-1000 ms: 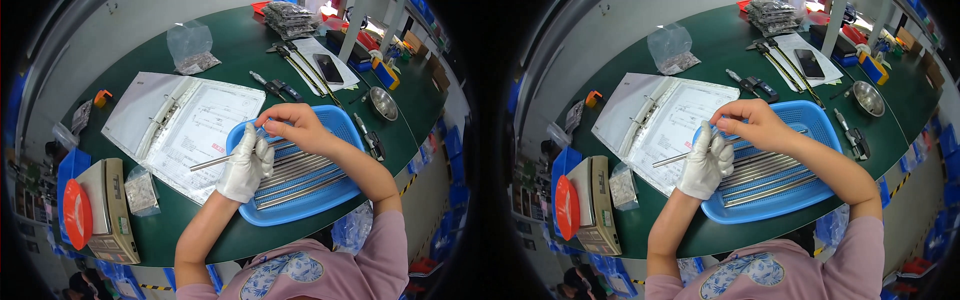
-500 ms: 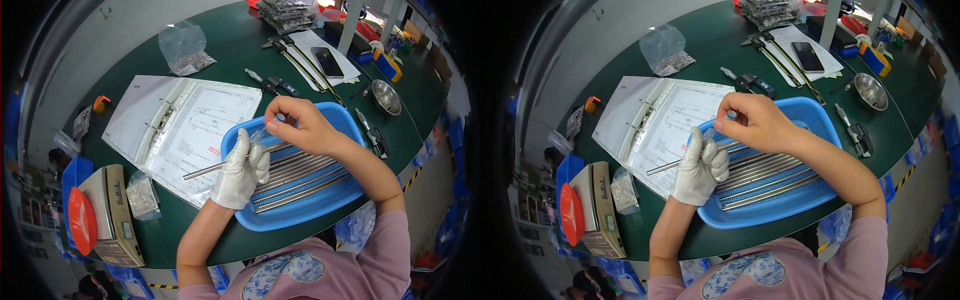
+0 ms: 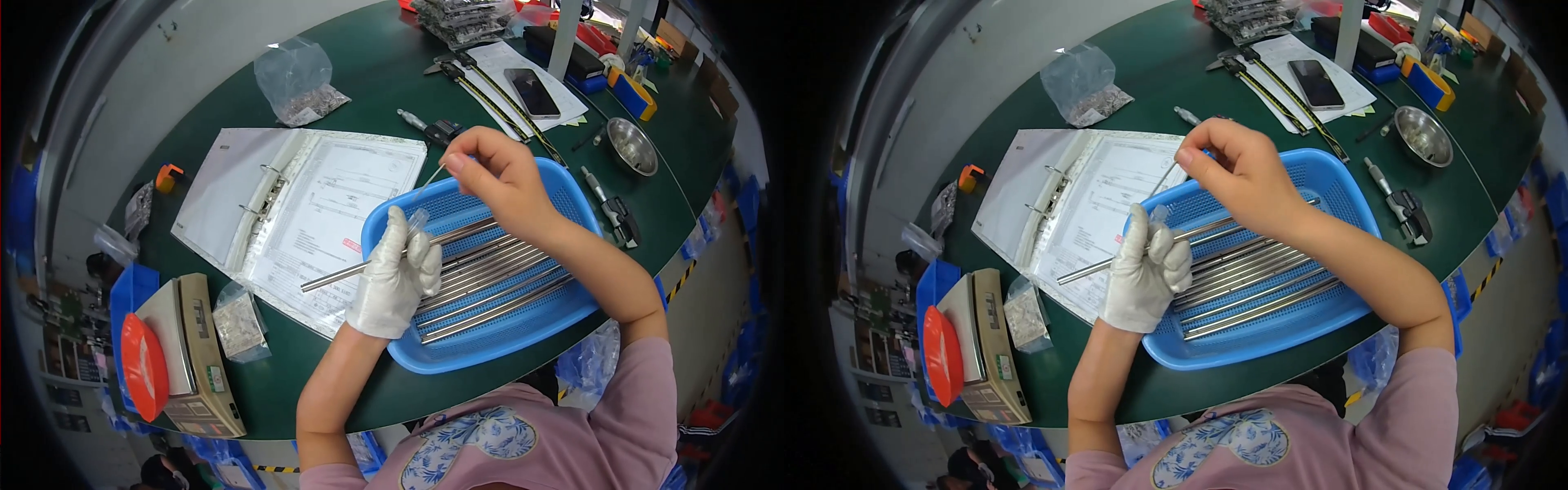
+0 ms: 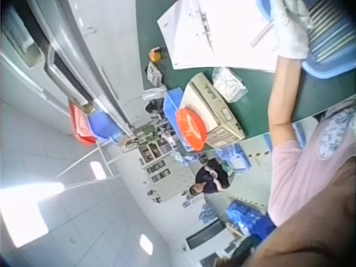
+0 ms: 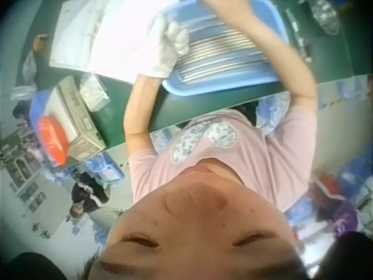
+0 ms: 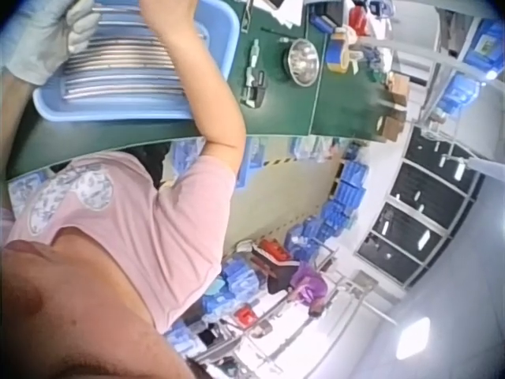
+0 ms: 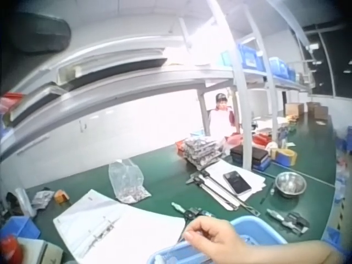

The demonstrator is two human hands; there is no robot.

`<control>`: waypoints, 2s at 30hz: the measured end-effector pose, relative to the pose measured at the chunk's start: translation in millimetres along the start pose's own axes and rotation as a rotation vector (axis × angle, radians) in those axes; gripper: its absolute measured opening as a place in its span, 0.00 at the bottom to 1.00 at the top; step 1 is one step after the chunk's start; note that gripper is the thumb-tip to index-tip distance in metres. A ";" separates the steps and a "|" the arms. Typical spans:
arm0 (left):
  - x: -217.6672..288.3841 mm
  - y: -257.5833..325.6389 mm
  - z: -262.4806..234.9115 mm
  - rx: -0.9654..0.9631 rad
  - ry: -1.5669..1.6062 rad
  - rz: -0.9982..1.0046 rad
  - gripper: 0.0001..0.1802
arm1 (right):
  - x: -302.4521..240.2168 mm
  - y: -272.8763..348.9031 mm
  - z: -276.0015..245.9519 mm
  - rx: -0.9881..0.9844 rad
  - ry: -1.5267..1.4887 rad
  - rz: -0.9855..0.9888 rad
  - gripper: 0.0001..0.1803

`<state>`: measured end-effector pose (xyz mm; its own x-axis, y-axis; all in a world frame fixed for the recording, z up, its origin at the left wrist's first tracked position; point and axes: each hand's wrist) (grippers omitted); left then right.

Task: Measuring and inspecting metal rods using a digital caliper at a factory workbench.

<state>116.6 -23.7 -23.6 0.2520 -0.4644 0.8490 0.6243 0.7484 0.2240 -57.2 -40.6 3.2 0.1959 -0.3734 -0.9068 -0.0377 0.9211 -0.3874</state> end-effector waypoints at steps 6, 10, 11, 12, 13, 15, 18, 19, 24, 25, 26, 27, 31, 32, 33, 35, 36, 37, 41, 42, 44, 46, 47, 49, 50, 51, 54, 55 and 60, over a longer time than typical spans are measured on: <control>-0.2 -0.8 1.7 -0.007 -0.061 0.010 0.27 | 9.1 10.7 15.4 -0.094 0.122 -0.004 0.06; -1.9 1.3 -0.4 0.017 -0.082 0.032 0.26 | 12.7 12.1 22.7 -0.150 0.318 -0.161 0.06; -2.6 0.8 -0.1 0.029 -0.089 0.044 0.25 | 12.8 12.3 23.0 -0.153 0.348 -0.230 0.05; -3.0 0.7 0.0 0.023 -0.087 0.045 0.25 | 12.3 12.1 22.8 -0.152 0.353 -0.230 0.05; -3.5 -0.2 1.5 0.019 -0.127 0.046 0.24 | 11.3 11.7 20.7 -0.176 0.374 -0.251 0.05; -3.8 -0.2 3.4 0.001 -0.168 0.049 0.24 | 11.4 12.2 19.6 -0.193 0.406 -0.275 0.05; -4.4 -2.4 3.5 0.042 -0.160 -0.036 0.24 | 16.6 14.9 19.5 -0.175 0.570 -0.355 0.05; -5.7 -3.7 -0.1 0.031 -0.178 -0.025 0.26 | 16.5 12.8 21.0 -0.162 0.568 -0.323 0.04; -4.2 -1.4 8.4 0.067 -0.190 0.031 0.27 | 0.4 -14.6 -21.9 0.206 0.412 -0.257 0.08; -4.5 -0.7 8.0 0.095 -0.204 0.037 0.26 | -0.9 -23.1 -51.4 0.306 0.475 -0.298 0.09; -5.3 -0.5 8.3 0.121 -0.214 0.041 0.26 | -4.2 -25.1 -86.3 0.474 0.470 -0.252 0.09; -5.3 0.8 4.7 0.116 -0.206 0.043 0.26 | -9.5 -22.5 -118.0 0.600 0.589 -0.185 0.08; -4.6 -3.2 6.4 -0.055 -0.208 0.063 0.24 | -25.3 29.1 -229.1 0.972 1.279 0.020 0.12; -2.4 -2.2 6.3 -0.074 -0.193 0.044 0.24 | -27.7 37.5 -238.5 0.968 1.286 0.017 0.12; -1.1 -1.9 5.9 -0.076 -0.187 0.047 0.24 | -29.2 45.1 -246.5 0.988 1.369 0.103 0.12; 0.5 0.2 3.3 -0.088 -0.140 0.056 0.24 | -27.6 52.4 -250.4 1.005 1.448 0.194 0.11; 0.9 0.5 2.2 -0.088 -0.139 0.056 0.24 | -26.0 54.9 -251.3 0.927 1.535 0.177 0.10; 0.7 0.4 1.8 -0.076 -0.146 0.062 0.24 | -25.8 58.9 -253.5 0.849 1.622 0.161 0.10; -0.7 -1.0 4.5 -0.084 -0.177 0.066 0.23 | -18.3 70.0 -278.6 0.709 1.885 -0.017 0.09; -1.2 -1.1 5.6 -0.089 -0.178 0.066 0.23 | -18.6 72.0 -285.3 0.650 1.954 -0.043 0.07; -2.5 -0.4 5.3 -0.071 -0.216 0.053 0.23 | -21.0 70.5 -281.2 0.587 2.019 -0.066 0.05; -2.4 -0.5 5.7 -0.062 -0.220 0.049 0.23 | -27.4 66.2 -273.7 0.501 1.975 0.129 0.06; -2.4 -0.5 6.0 -0.051 -0.222 0.047 0.23 | -30.4 64.9 -270.2 0.502 1.976 0.133 0.06; -1.9 0.0 6.9 -0.055 -0.232 0.049 0.23 | -37.7 63.1 -264.6 0.587 1.862 0.291 0.07; -1.9 -0.1 7.2 -0.056 -0.243 0.055 0.23 | -43.3 61.8 -263.1 0.591 1.864 0.295 0.07; -2.7 -0.5 7.3 -0.062 -0.242 0.052 0.23 | -50.2 59.7 -262.9 0.630 1.821 0.283 0.08; -4.9 -1.0 6.7 -0.038 -0.252 0.067 0.24 | -75.6 53.6 -256.5 0.709 1.735 0.204 0.10; -4.8 -1.1 6.1 -0.040 -0.246 0.064 0.24 | -83.9 51.5 -252.0 0.742 1.689 0.131 0.10; -1.6 -0.6 4.0 -0.051 -0.192 0.028 0.26 | -108.2 36.9 -214.7 0.750 1.497 -0.129 0.10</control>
<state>112.9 -21.6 -23.1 0.1266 -0.3414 0.9314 0.6569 0.7324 0.1791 -290.2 10.1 51.3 -0.8972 0.1929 -0.3972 0.4332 0.5586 -0.7073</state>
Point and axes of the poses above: each hand's wrist, its own y-axis away from the middle knuckle, its own z-axis out of the palm, x = y × z, and after that the axes turned 15 degrees about -y, right-handed
